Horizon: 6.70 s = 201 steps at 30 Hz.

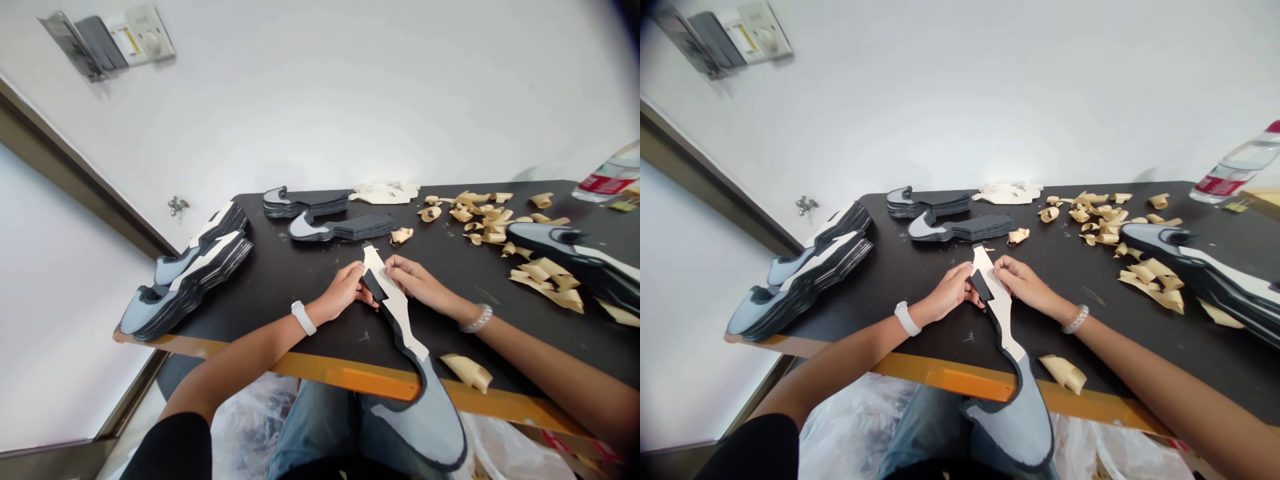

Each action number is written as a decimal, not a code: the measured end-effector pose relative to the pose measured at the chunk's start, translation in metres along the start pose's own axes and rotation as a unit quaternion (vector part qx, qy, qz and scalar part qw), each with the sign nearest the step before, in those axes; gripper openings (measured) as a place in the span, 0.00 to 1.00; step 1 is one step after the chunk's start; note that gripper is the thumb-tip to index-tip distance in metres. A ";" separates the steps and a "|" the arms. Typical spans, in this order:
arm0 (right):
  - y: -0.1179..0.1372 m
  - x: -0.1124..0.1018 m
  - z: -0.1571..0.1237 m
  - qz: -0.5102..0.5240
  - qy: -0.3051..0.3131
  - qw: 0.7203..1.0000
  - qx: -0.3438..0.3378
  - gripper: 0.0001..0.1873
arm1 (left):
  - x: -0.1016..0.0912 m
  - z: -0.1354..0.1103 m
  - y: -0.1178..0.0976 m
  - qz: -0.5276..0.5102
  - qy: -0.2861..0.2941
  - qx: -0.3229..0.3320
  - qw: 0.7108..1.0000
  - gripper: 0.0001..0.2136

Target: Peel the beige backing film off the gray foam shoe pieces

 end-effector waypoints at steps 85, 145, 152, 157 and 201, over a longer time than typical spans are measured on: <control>0.005 0.018 -0.008 0.008 0.116 0.993 -0.010 0.20 | -0.018 -0.007 -0.018 0.109 -0.122 0.073 0.984 0.13; 0.015 -0.003 -0.008 -0.097 0.036 0.991 -0.082 0.21 | -0.026 -0.002 -0.014 0.052 -0.131 0.029 0.990 0.20; 0.007 -0.006 -0.002 -0.028 0.026 0.997 -0.065 0.20 | -0.021 -0.003 -0.017 0.064 -0.088 0.025 0.994 0.14; 0.011 -0.002 -0.005 -0.054 0.027 0.994 -0.089 0.19 | -0.017 -0.004 -0.016 0.074 -0.070 0.024 0.995 0.16; 0.033 0.008 -0.018 -0.273 -0.022 0.920 -0.281 0.15 | -0.032 0.000 -0.014 -0.116 -0.158 0.013 0.980 0.12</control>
Point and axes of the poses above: each hand's wrist, its own z-axis towards the middle knuckle, its own x-axis out of the palm, y = z × x, the point moved 7 cm from there along z, towards the middle knuckle, and after that the axes turned 14 degrees about z, right-handed, at the moved point
